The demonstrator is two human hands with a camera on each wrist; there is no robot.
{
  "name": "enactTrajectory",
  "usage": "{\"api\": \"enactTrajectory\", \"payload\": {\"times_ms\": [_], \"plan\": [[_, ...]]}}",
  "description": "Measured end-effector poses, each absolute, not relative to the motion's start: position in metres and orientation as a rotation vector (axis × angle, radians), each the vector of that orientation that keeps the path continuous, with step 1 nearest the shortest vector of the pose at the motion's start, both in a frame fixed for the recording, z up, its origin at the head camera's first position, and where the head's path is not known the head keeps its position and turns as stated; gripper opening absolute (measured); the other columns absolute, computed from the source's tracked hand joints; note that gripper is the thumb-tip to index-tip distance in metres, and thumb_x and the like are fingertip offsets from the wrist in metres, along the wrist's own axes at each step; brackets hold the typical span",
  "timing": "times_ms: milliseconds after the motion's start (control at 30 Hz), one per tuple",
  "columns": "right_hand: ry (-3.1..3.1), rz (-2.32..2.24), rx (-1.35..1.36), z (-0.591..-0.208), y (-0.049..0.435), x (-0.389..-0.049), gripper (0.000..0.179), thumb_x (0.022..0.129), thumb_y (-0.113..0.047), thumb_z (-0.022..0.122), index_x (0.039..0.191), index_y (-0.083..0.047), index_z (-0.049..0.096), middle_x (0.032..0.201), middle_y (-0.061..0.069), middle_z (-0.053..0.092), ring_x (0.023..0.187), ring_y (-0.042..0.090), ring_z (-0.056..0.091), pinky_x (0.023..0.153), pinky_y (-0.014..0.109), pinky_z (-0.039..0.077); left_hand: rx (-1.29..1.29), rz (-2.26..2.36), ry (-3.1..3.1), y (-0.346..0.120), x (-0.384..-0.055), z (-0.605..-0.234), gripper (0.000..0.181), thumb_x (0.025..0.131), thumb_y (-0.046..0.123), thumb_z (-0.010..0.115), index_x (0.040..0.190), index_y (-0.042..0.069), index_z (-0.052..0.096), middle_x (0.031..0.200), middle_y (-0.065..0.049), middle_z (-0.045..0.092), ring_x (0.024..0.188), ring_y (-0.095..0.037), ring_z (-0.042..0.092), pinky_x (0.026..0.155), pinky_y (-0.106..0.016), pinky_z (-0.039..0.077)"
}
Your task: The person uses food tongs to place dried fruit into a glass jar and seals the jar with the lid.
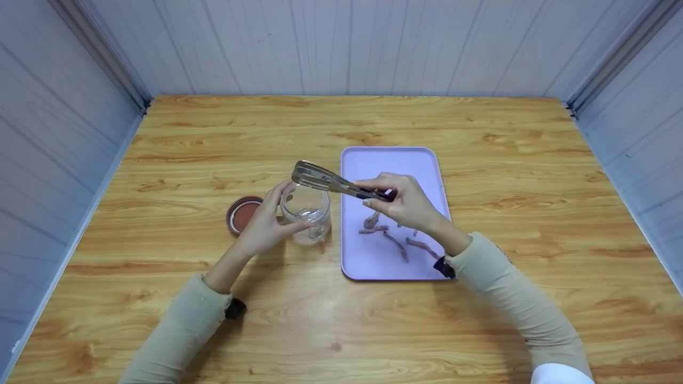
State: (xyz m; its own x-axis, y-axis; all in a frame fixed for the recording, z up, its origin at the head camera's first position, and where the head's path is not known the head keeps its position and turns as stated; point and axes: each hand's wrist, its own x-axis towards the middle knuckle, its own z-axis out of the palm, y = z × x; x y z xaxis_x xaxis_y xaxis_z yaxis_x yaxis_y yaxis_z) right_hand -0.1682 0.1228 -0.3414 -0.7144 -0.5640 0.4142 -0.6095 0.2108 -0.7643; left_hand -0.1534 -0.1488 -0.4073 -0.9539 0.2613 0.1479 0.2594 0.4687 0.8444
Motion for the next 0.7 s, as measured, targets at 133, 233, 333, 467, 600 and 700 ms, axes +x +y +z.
{"api": "enactTrajectory", "payload": {"times_ms": [133, 233, 333, 467, 600, 700], "plan": [[-2.414, 1.534, 1.163, -0.339, 0.130, -0.170, 0.031, 0.075, 0.007, 0.064, 0.106, 0.005, 0.062, 0.080, 0.014, 0.061, 0.061, 0.019, 0.049, 0.050, 0.024, 0.041, 0.485, 1.569, 2.679, -0.148, -0.152, -0.403, 0.084, 0.069, 0.030, 0.075, 0.135, 0.006, 0.029, 0.132, -0.010, 0.036, 0.118, -0.024, 0.035, 0.095, -0.039, 0.029], [-2.428, 1.511, 1.147, -0.336, 0.139, -0.171, 0.032, 0.074, 0.007, 0.065, 0.106, 0.005, 0.062, 0.080, 0.014, 0.060, 0.063, 0.020, 0.049, 0.051, 0.024, 0.041, 0.504, 1.592, 2.665, -0.144, -0.145, -0.390, 0.082, 0.071, 0.021, 0.075, 0.134, 0.000, 0.028, 0.131, -0.016, 0.036, 0.118, -0.030, 0.035, 0.095, -0.042, 0.029], [-2.447, 1.483, 1.130, -0.332, 0.149, -0.171, 0.032, 0.074, 0.007, 0.065, 0.105, 0.005, 0.062, 0.080, 0.014, 0.060, 0.062, 0.019, 0.048, 0.050, 0.023, 0.040, 0.502, 1.593, 2.665, -0.140, -0.137, -0.377, 0.080, 0.071, 0.014, 0.074, 0.133, -0.005, 0.027, 0.130, -0.020, 0.036, 0.117, -0.033, 0.034, 0.096, -0.043, 0.028], [-2.477, 1.439, 1.117, -0.331, 0.165, -0.171, 0.032, 0.074, 0.006, 0.066, 0.106, 0.006, 0.061, 0.081, 0.013, 0.059, 0.059, 0.017, 0.045, 0.047, 0.022, 0.038, 0.477, 1.570, 2.674, -0.138, -0.134, -0.370, 0.079, 0.072, 0.013, 0.074, 0.133, -0.006, 0.027, 0.130, -0.021, 0.035, 0.118, -0.032, 0.035, 0.097, -0.041, 0.027], [-2.505, 1.403, 1.079, -0.341, 0.185, -0.176, 0.033, 0.076, 0.002, 0.067, 0.108, 0.000, 0.062, 0.084, 0.008, 0.060, 0.057, 0.014, 0.044, 0.045, 0.022, 0.037, 0.474, 1.574, 2.663, -0.138, -0.134, -0.370, 0.080, 0.072, 0.013, 0.074, 0.133, -0.005, 0.027, 0.131, -0.021, 0.034, 0.118, -0.032, 0.034, 0.096, -0.041, 0.028], [-2.544, 1.390, 1.037, -0.351, 0.201, -0.180, 0.034, 0.077, -0.004, 0.067, 0.110, -0.008, 0.063, 0.087, 0.002, 0.061, 0.058, 0.014, 0.046, 0.045, 0.022, 0.039, 0.471, 1.580, 2.655, -0.139, -0.134, -0.371, 0.080, 0.072, 0.014, 0.074, 0.134, -0.003, 0.027, 0.131, -0.021, 0.034, 0.118, -0.033, 0.034, 0.095, -0.041, 0.029]]}}
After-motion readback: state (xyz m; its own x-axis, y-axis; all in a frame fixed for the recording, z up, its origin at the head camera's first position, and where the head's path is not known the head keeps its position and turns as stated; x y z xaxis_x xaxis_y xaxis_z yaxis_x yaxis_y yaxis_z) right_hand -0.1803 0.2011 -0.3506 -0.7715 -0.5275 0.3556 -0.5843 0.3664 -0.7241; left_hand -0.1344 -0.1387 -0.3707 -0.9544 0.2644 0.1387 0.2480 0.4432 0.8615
